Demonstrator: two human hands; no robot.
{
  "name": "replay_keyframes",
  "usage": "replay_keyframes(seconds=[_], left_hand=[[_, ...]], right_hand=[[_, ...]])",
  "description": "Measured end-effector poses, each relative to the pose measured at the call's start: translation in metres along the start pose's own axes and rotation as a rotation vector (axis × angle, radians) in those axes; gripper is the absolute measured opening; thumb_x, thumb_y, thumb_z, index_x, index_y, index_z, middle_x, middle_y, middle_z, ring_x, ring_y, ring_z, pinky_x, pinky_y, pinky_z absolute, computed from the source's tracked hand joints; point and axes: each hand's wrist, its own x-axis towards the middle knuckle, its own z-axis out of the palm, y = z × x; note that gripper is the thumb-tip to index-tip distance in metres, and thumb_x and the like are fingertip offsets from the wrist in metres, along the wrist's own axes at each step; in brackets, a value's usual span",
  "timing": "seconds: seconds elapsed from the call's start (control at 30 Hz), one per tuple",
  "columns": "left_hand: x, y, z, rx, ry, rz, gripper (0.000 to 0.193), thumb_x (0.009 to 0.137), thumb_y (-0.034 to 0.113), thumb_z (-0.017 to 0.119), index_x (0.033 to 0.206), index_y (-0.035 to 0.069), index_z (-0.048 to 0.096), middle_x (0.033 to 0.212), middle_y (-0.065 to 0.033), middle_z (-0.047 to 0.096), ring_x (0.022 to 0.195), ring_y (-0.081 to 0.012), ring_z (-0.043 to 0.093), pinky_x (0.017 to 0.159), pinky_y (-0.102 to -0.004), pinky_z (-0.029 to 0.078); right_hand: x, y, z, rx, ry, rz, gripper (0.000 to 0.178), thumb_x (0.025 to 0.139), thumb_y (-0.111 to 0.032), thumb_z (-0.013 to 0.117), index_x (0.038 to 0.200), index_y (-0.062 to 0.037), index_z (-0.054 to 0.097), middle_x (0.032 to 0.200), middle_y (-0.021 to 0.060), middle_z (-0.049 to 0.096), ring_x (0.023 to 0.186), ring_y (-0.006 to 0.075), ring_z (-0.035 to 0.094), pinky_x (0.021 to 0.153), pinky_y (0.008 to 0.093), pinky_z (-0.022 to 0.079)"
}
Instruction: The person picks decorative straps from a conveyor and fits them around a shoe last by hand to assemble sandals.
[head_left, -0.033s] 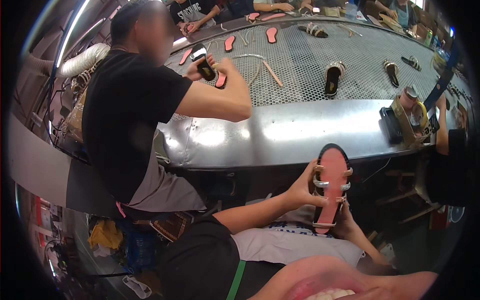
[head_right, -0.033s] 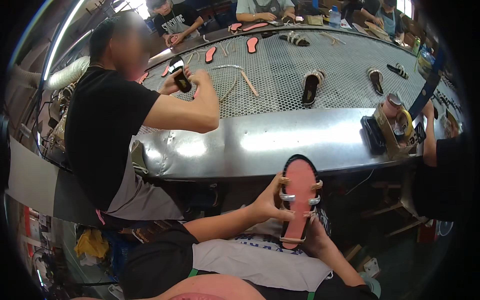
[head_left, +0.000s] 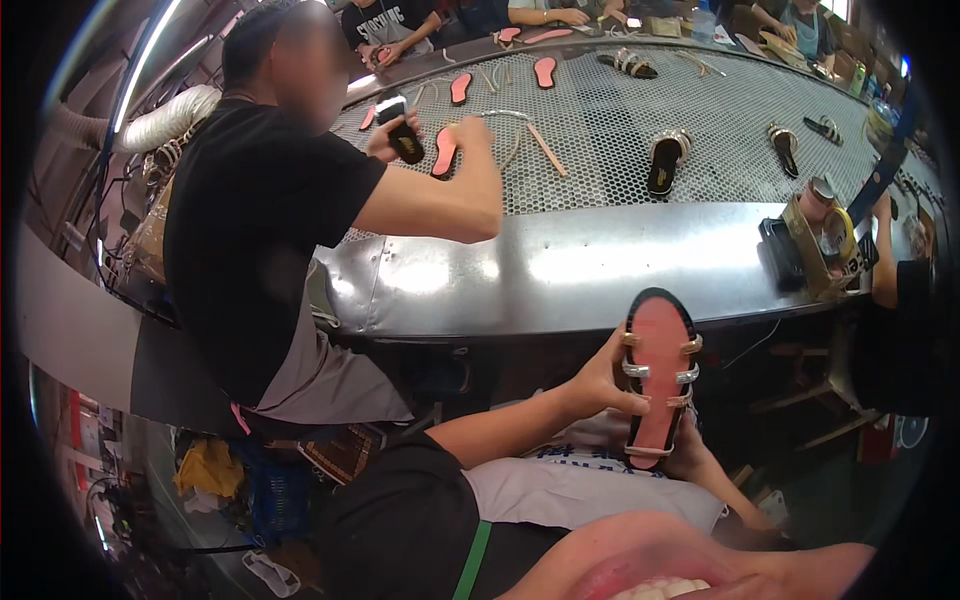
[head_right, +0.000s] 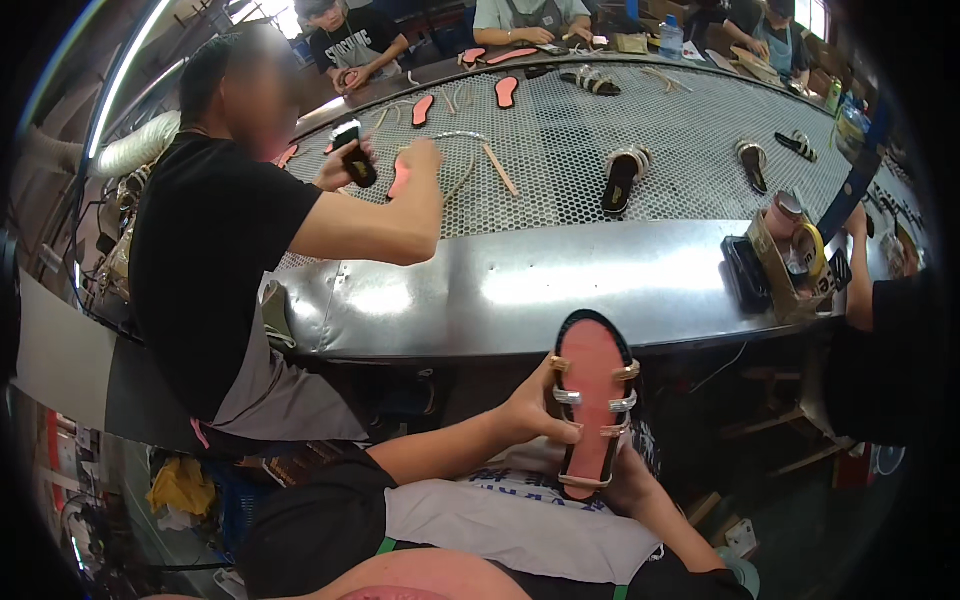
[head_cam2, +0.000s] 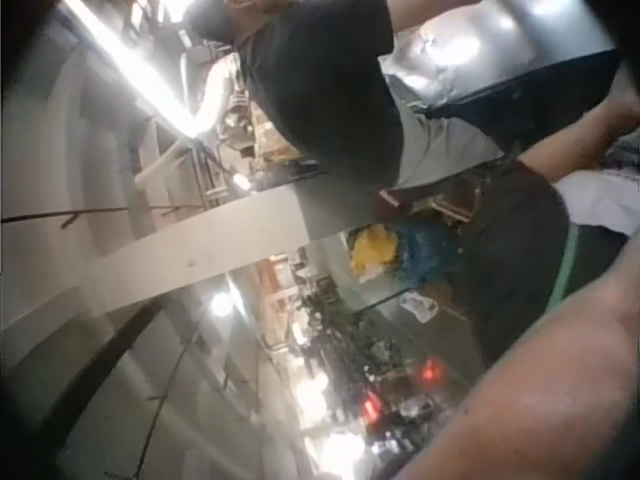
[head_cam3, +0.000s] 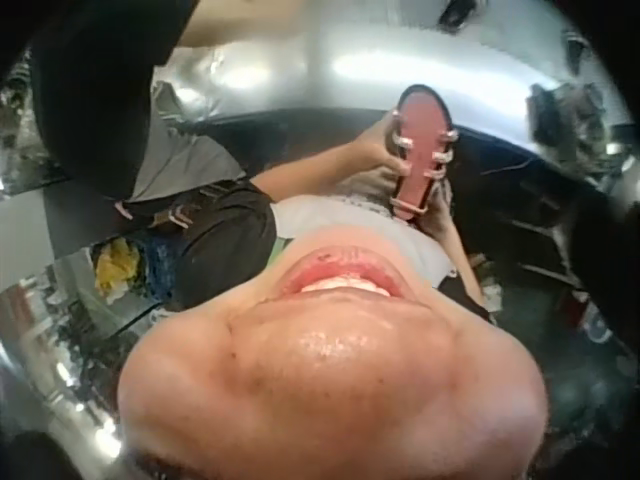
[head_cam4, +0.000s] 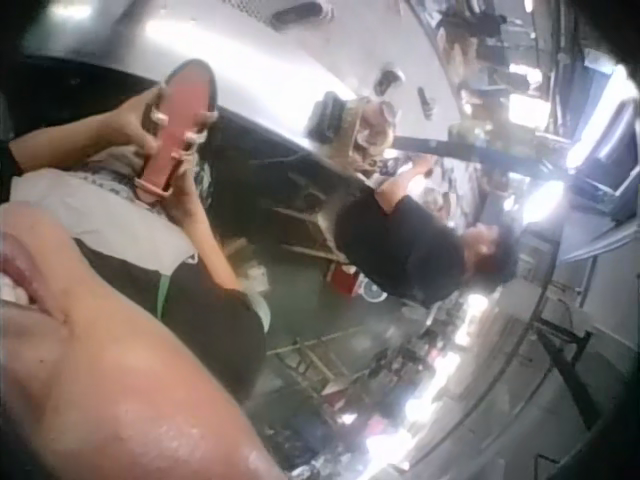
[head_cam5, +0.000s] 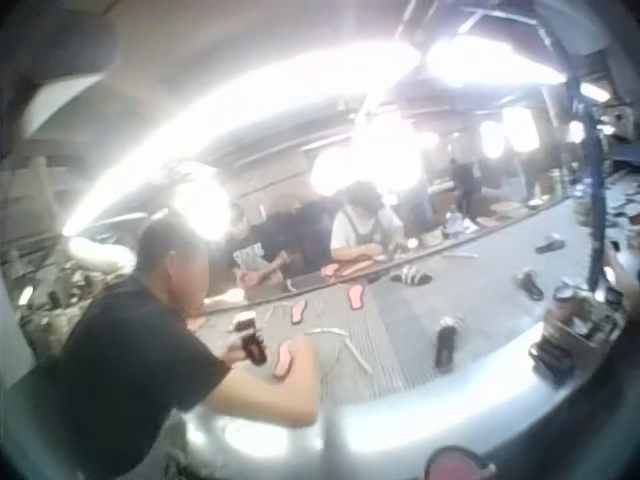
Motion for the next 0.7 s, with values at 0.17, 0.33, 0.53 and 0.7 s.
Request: replay_keyframes(seconds=[0.17,0.33,0.53,0.7], left_hand=[[0.004,0.005,-0.014,-0.364,0.047,-0.016,0.1,0.067,0.006,0.08,0.146,0.009,0.018,0.133,-0.0082,0.045,0.12,-0.0214,0.049,0.101,-0.0349,0.041],[-0.006,0.009,0.011,-0.081,0.421,-0.056,0.083,0.072,0.006,0.077,0.141,0.005,0.031,0.133,-0.0112,0.05,0.118,-0.0221,0.052,0.102,-0.0344,0.041],[-0.024,0.039,0.013,-0.081,0.457,0.18,0.075,0.076,0.003,0.07,0.14,-0.001,0.031,0.137,-0.0155,0.047,0.123,-0.0302,0.051,0.106,-0.0426,0.04],[-0.011,0.09,-0.04,0.008,0.726,0.653,0.061,0.088,0.02,0.061,0.139,-0.002,0.036,0.141,-0.0151,0.043,0.117,-0.0278,0.054,0.099,-0.0406,0.045]], right_hand=[[0.016,0.001,0.027,-0.028,0.039,-0.273,0.059,0.087,-0.037,0.063,0.132,-0.0036,0.043,0.116,0.0126,0.06,0.102,0.0239,0.063,0.085,0.0368,0.053],[0.028,-0.008,0.045,-0.619,0.189,-0.475,0.052,0.082,-0.018,0.072,0.125,0.0012,0.047,0.108,0.0085,0.06,0.096,0.0136,0.059,0.083,0.0268,0.049],[0.015,-0.013,0.048,-0.709,0.061,-0.345,0.058,0.077,-0.012,0.075,0.126,0.002,0.047,0.111,0.0084,0.06,0.099,0.0147,0.059,0.088,0.0272,0.047],[-0.001,-0.019,0.012,-0.938,0.133,-0.297,0.051,0.071,-0.013,0.079,0.113,0.0059,0.057,0.1,0.0074,0.065,0.09,0.0137,0.061,0.082,0.0274,0.048]])
